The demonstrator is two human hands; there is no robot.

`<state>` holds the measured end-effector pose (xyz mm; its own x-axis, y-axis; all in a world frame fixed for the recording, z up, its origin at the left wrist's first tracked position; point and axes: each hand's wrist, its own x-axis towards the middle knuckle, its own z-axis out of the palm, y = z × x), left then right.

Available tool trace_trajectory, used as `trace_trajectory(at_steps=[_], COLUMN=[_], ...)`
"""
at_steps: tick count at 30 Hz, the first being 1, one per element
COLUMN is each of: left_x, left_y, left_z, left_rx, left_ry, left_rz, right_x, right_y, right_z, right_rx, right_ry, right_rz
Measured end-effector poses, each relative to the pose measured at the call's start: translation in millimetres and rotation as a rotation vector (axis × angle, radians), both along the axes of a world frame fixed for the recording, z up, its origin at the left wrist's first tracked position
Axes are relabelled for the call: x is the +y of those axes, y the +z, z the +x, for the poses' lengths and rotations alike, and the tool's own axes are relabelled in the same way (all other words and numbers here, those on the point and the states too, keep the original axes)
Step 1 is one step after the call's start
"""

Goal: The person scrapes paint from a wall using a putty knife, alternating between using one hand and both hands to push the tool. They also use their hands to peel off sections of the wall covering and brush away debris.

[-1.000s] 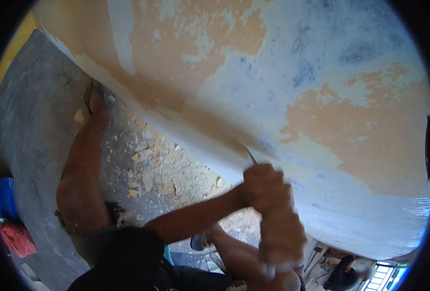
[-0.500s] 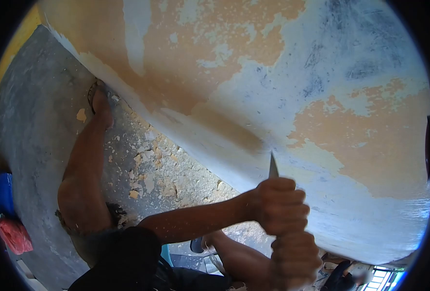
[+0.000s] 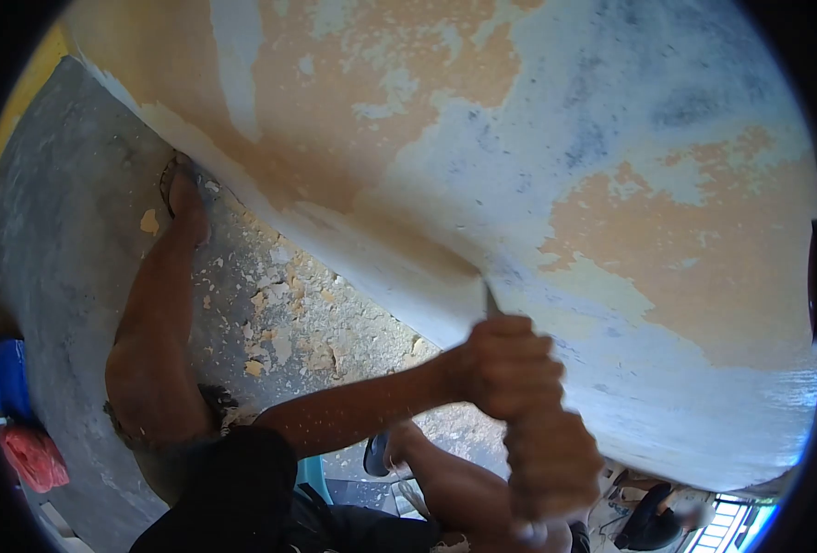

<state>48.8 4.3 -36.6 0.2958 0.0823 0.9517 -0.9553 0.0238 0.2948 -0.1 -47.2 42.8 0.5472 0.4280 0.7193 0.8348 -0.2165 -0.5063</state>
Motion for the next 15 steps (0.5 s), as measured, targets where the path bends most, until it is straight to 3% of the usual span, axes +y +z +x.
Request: trace_trajectory(at_steps=[5, 13, 15], left_x=[-0.7, -4.4, -3.6], left_y=[3.2, 1.0, 2.8], left_z=[3.4, 6.8, -0.3], left_rx=[-0.115, -0.06, -0.051], left_ry=[-0.071, -0.009, -0.019], left_rz=[-0.016, 0.08, 0.063], right_x=[5.0, 0.2, -13.0], right_y=[8.1, 21.9, 22.7], right_z=[10.8, -34.1, -43.3], right_rx=[-0.025, 0.075, 0.143], right_ry=[-0.004, -0.185, -0.15], right_rz=[0.171, -0.192, -0.13])
